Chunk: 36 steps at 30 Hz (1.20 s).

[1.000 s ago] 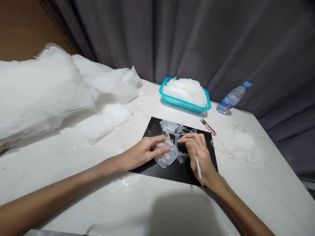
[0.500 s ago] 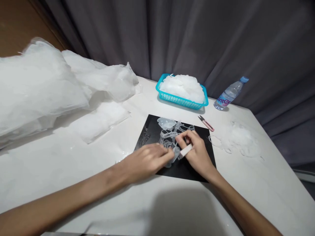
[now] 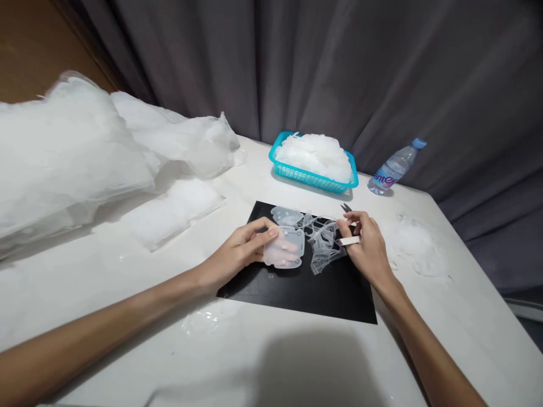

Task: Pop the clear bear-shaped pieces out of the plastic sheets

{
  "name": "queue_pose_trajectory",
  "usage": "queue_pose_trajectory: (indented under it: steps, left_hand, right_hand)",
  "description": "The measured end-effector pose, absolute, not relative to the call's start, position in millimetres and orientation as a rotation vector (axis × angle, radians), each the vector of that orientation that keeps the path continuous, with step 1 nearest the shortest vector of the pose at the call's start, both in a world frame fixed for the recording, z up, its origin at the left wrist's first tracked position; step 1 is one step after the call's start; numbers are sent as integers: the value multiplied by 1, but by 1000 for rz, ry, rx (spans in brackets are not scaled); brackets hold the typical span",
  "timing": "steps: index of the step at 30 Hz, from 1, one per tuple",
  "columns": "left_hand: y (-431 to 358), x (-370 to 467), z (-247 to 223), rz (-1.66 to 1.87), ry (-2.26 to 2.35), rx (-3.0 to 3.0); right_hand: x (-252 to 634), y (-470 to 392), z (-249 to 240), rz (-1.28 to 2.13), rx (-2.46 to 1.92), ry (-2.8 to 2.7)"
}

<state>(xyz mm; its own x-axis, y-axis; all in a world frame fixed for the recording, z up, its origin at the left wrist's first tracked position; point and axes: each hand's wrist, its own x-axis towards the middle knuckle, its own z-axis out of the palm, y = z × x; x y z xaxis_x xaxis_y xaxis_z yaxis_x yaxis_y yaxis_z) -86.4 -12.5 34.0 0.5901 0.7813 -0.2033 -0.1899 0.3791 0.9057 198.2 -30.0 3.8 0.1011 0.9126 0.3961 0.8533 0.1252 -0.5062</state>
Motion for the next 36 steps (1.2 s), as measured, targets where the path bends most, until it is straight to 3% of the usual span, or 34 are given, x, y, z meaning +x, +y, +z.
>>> queue_pose_trajectory:
  steps: [8,18,25,32,36]
  left_hand:
    - [-11,-86,38,713,649,868]
    - [-8,-90,41,774,618,864]
    - [-5,-94,45,791,590,848]
    - [-4,-98,48,785,580,796]
    - [-4,-98,48,784,563,798]
  right_hand:
    - [164,-33,-13,100,-1635,-2173]
    - [146,8,4,180,-1577,-2431]
    - [139,16,15,174,-1464,-2313]
    - [238,-6,71,-24,-1672,-1832]
    - [323,-23,72,-32,-2106,-1384]
